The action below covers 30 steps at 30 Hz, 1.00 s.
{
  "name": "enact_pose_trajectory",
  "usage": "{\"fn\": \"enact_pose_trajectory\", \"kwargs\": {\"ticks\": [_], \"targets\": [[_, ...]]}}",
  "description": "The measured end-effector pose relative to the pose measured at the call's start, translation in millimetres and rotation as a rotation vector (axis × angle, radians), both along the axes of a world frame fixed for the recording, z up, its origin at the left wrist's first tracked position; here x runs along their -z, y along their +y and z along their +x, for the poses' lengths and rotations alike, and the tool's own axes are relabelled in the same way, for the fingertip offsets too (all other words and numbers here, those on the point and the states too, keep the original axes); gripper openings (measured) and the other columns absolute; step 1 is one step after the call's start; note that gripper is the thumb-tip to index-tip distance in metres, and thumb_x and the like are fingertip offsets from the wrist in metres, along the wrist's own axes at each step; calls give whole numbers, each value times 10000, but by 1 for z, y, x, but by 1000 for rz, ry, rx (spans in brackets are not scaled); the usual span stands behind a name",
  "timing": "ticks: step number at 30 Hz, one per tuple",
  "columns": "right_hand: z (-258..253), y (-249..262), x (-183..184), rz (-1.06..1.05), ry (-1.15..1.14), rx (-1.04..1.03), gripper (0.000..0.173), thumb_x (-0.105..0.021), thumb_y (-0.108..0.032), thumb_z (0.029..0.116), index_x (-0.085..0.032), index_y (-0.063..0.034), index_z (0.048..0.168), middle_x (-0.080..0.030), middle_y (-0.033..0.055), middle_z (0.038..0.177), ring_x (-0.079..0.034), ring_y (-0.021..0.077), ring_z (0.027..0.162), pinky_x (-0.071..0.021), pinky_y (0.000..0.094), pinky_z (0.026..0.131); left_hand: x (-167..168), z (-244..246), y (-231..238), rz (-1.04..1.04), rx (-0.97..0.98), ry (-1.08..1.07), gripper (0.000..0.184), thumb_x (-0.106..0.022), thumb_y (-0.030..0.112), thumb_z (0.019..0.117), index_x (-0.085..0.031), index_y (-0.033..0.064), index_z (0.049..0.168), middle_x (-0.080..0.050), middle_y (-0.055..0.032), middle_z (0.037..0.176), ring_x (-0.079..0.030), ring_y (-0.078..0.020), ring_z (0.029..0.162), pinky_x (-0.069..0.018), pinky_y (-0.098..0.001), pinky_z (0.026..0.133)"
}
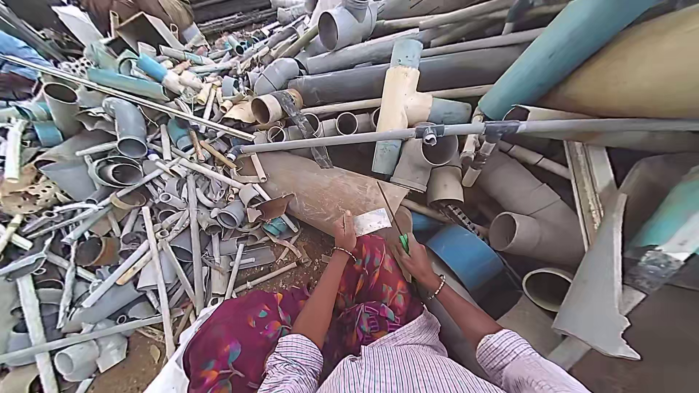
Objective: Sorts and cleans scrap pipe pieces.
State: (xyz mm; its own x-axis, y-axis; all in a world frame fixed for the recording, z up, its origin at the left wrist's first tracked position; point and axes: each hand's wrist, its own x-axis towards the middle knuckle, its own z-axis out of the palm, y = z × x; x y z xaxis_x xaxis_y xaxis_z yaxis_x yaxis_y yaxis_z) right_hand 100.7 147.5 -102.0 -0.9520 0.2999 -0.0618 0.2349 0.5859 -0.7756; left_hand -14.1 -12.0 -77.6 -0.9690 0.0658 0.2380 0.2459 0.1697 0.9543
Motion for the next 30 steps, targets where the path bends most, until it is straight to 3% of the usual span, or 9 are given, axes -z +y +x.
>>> {"fn": "enact_pose_trajectory", "kwargs": {"ticks": [2, 5, 8, 11, 14, 17, 21, 26, 30], "targets": [[7, -5, -8, -3, 119, 33, 348, -523, -132, 1016, -549, 132, 1241, -651, 225, 866, -657, 334, 786, -522, 481, 751, -13, -3, -6, -168, 8, 10, 403, -343, 122, 1072, -654, -129, 1013, -658, -212, 910, -641, -252, 933, -493, -418, 920], [15, -13, -14, -12, 221, 43, 329, -526, -113, 1000, -568, 132, 1217, -653, 208, 834, -654, 310, 743, -528, 454, 712, -43, -7, -10, -417, 63, 50, 351, -414, 161, 1089, -599, -69, 1279, -686, -230, 1095, -656, -359, 1050, -489, -528, 976], [15, -11, -9, -84, 140, 31, 315, -516, -102, 1007, -561, 131, 1214, -645, 224, 872, -644, 322, 789, -512, 472, 757, -78, 7, 5, -761, 226, -52, 494, -437, 362, 1091, -689, -60, 1133, -713, -226, 947, -691, -390, 942, -504, -585, 893], [17, -16, -8, -133, 125, 75, 305, -535, -136, 1019, -569, 113, 1191, -619, 181, 836, -608, 267, 746, -491, 427, 722, -86, 19, 29, -1114, 444, -316, 616, -422, 513, 1079, -691, -36, 1142, -668, -248, 1207, -611, -391, 1213, -435, -568, 1042], [22, -17, -11, -156, 137, 113, 309, -546, -132, 1015, -566, 111, 1205, -618, 166, 830, -597, 234, 737, -484, 392, 717, -80, 14, 27, -1112, 524, -348, 583, -399, 453, 1101, -687, -54, 1106, -663, -270, 1176, -610, -412, 1190, -433, -589, 1026], [28, -11, -11, -161, 123, 108, 314, -539, -134, 1009, -560, 107, 1210, -604, 145, 818, -579, 201, 715, -476, 368, 693, -84, 12, 22, -1122, 658, -354, 546, -556, 480, 1039, -686, -50, 1052, -660, -260, 1114, -617, -396, 1115, -444, -589, 993], [31, -12, -15, -193, 206, 145, 274, -543, -131, 1000, -566, 101, 1145, -545, 74, 753, -510, 117, 643, -432, 297, 622, -94, 14, 13, -961, 600, -287, 349, -606, 254, 1038, -683, -62, 1163, -674, -262, 1172, -623, -391, 1164, -428, -564, 1054], [27, -13, -32, -107, 352, 99, 331, -528, -213, 1019, -579, 99, 1119, -517, 38, 690, -481, 82, 586, -414, 260, 577, -108, 5, -6, -516, 485, -233, 160, -565, 106, 1046, -635, -29, 1096, -648, -105, 906, -596, -140, 810, -496, -342, 800], [23, -11, -38, -76, 264, -1, 426, -408, -275, 1064, -589, 100, 1153, -568, 117, 729, -554, 198, 638, -462, 384, 623, -87, -3, -6, -573, 525, -269, 331, -379, 108, 1111, -585, -97, 1271, -640, -264, 1159, -612, -320, 1095, -448, -477, 1007]]}}
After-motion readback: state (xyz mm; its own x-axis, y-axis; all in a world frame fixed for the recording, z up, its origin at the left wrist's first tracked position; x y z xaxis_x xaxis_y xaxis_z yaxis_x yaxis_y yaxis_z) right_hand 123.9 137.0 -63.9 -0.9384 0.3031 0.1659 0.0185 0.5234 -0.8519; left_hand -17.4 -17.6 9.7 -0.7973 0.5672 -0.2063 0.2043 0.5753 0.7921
